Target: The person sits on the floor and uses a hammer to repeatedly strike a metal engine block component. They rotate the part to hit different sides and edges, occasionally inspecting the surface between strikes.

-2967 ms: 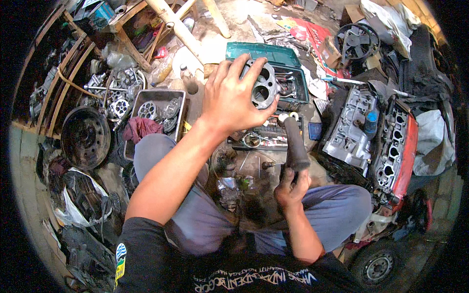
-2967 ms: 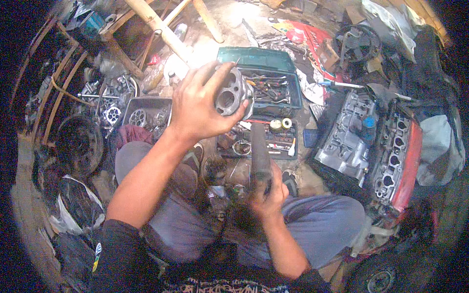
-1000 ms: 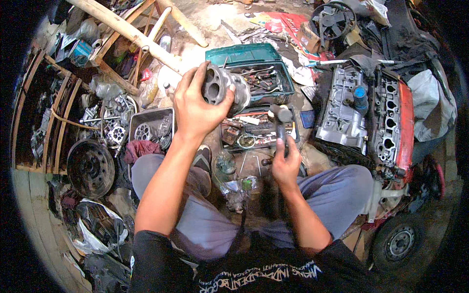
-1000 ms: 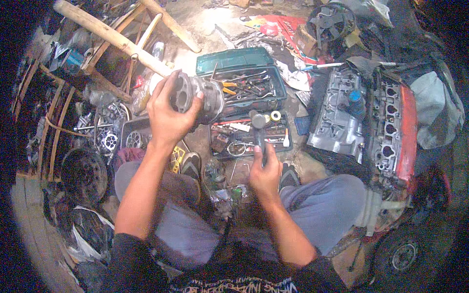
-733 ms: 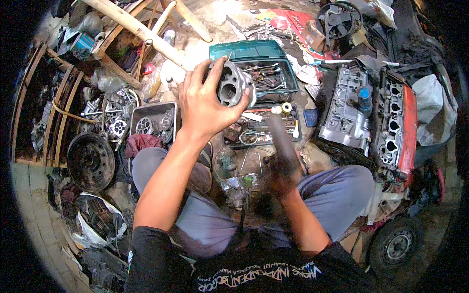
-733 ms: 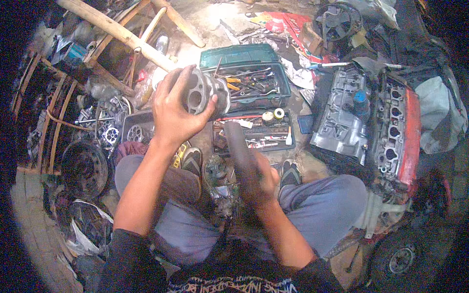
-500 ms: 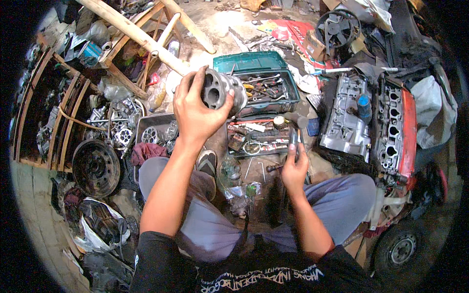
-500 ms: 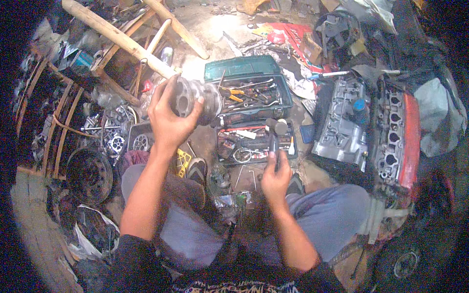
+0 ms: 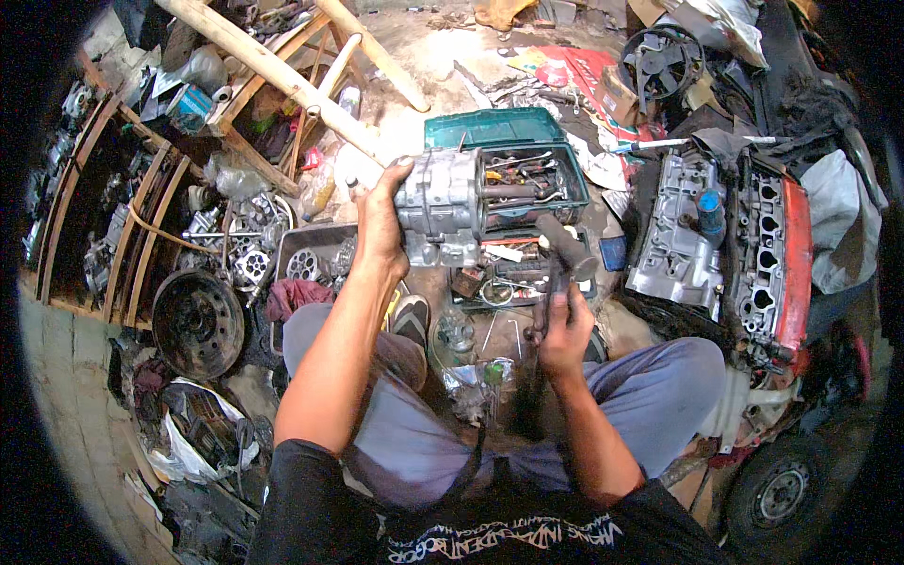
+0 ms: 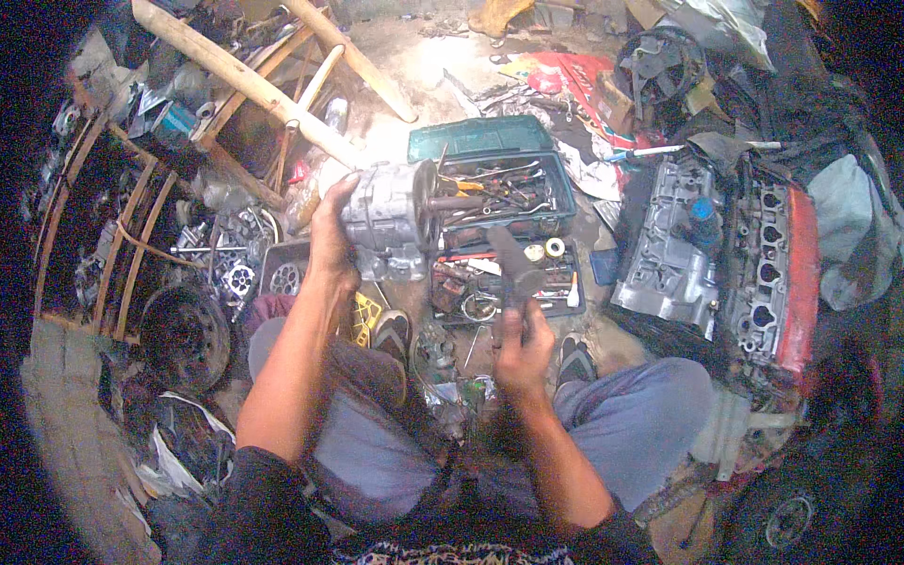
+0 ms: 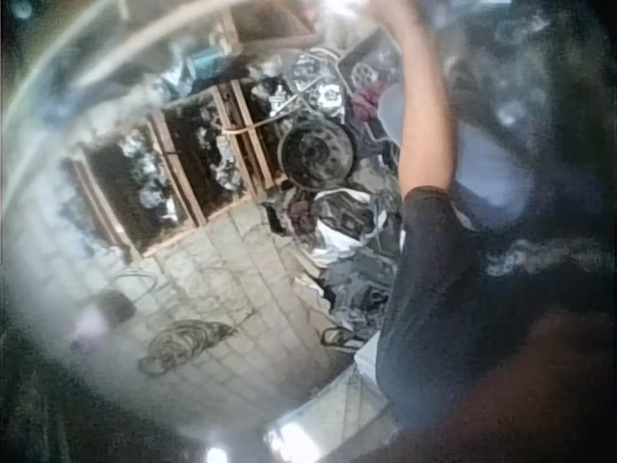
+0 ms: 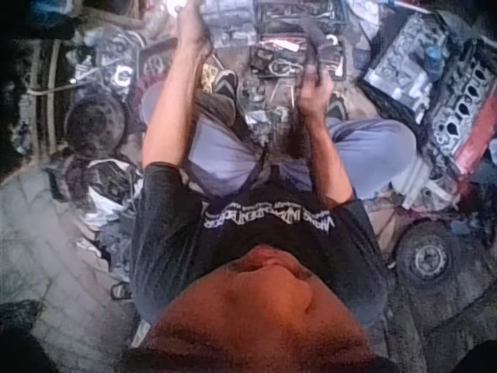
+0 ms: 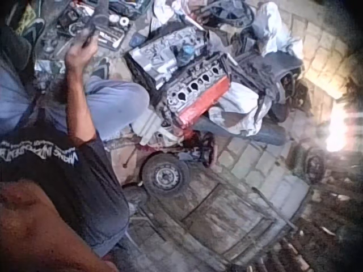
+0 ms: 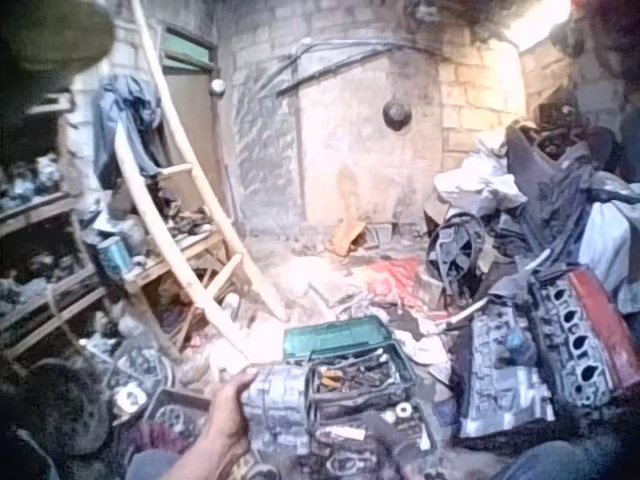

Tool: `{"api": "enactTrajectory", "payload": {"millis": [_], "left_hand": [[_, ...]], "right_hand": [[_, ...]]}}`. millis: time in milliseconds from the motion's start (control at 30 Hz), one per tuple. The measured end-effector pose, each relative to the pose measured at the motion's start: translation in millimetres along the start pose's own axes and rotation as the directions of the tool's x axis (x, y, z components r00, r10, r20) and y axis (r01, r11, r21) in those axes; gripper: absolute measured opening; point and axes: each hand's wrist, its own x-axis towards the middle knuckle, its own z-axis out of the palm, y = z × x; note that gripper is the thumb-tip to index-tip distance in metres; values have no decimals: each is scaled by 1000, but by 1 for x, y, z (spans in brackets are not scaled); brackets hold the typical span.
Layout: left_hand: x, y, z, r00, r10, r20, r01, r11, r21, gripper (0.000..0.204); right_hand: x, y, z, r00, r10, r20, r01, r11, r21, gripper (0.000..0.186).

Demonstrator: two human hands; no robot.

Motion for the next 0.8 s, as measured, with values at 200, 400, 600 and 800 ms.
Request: {"api": "enactTrajectory", "payload": {"millis": [200,400,600,800], "left_hand": [[1,0,-2,991,-58,120,86,967,-240,44],[8,-9,6,987,-15,161,70,937,-343,51],[2,-12,31,943,107,315,50,891,-451,59],[23,-28,40,881,182,438,73,861,-504,76]], "right_hand": [[12,-15,-1,991,10,-133,15,982,188,33],[16,-19,-12,976,77,-202,-17,959,283,38],[17,-22,-16,970,95,-223,-25,954,300,38],[16,-26,-20,964,100,-245,-22,954,299,41]]}}
